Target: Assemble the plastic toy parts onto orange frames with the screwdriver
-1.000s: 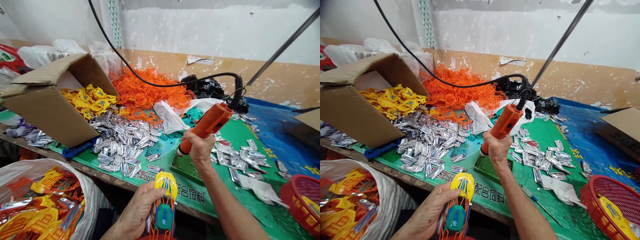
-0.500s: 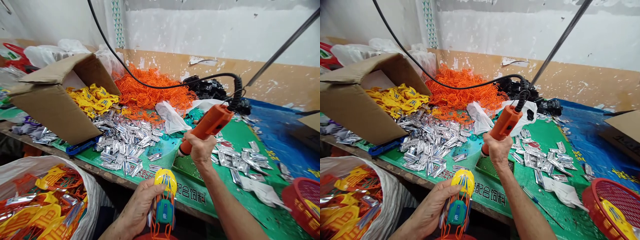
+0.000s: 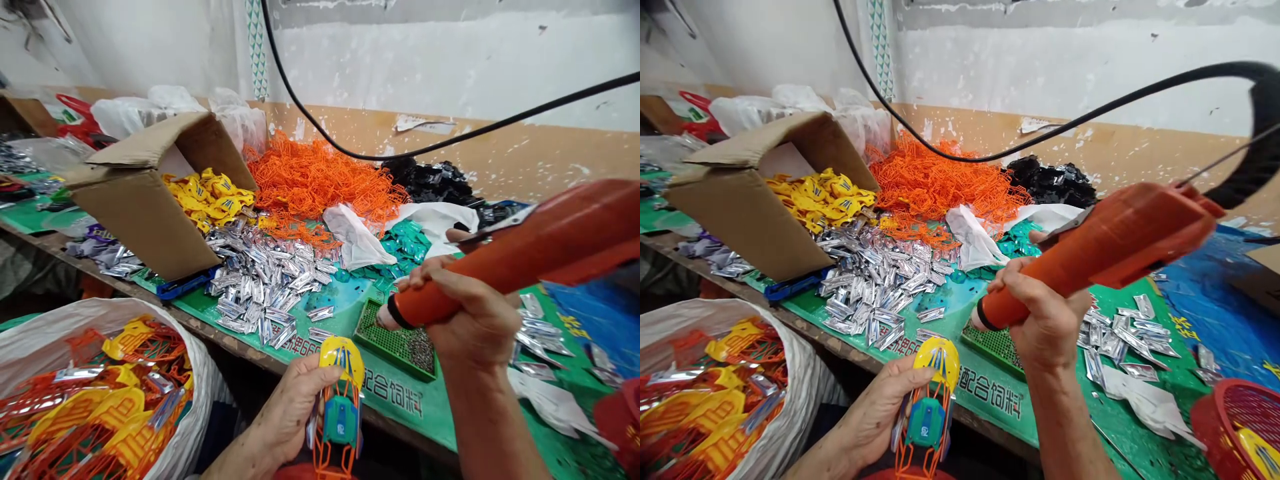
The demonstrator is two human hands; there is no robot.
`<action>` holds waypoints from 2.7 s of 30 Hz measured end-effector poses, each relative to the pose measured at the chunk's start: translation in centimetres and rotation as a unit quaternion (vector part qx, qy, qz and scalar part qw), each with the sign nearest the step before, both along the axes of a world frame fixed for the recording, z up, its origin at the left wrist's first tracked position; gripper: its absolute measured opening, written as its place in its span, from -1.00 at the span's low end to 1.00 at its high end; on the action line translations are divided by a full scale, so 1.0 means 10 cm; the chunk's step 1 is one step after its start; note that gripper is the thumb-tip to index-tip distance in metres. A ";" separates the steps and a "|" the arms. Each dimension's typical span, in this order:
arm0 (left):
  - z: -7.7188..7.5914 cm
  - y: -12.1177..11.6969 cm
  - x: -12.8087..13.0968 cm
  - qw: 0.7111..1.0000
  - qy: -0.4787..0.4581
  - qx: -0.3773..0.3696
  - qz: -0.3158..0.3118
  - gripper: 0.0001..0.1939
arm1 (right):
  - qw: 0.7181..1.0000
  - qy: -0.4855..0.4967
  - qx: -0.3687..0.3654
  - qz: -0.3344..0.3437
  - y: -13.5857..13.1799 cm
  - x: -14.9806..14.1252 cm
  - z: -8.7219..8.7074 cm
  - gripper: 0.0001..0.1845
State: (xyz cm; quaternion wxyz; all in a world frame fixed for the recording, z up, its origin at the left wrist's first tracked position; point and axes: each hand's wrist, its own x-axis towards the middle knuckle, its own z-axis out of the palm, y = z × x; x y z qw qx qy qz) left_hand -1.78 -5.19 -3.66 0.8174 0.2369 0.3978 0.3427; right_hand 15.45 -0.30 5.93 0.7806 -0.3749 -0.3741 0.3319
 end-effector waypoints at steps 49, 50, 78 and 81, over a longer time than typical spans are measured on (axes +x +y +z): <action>-0.06 -0.09 0.02 0.999 0.038 -0.004 0.006 -0.71 | 0.993 -0.021 -0.035 0.108 -0.31 -0.30 -0.28 -0.37; -0.06 -0.10 0.02 0.999 0.041 -0.007 0.008 -0.71 | 0.993 -0.023 -0.032 0.113 -0.31 -0.30 -0.29 -0.37; 0.02 0.02 0.03 0.999 0.031 -0.007 -0.028 -0.69 | 0.996 -0.056 -0.019 -0.067 0.37 0.15 -0.63 -0.86; 0.04 0.03 0.05 0.999 0.037 -0.013 -0.026 -0.69 | 0.996 -0.061 -0.031 -0.065 0.39 0.14 -0.67 -0.90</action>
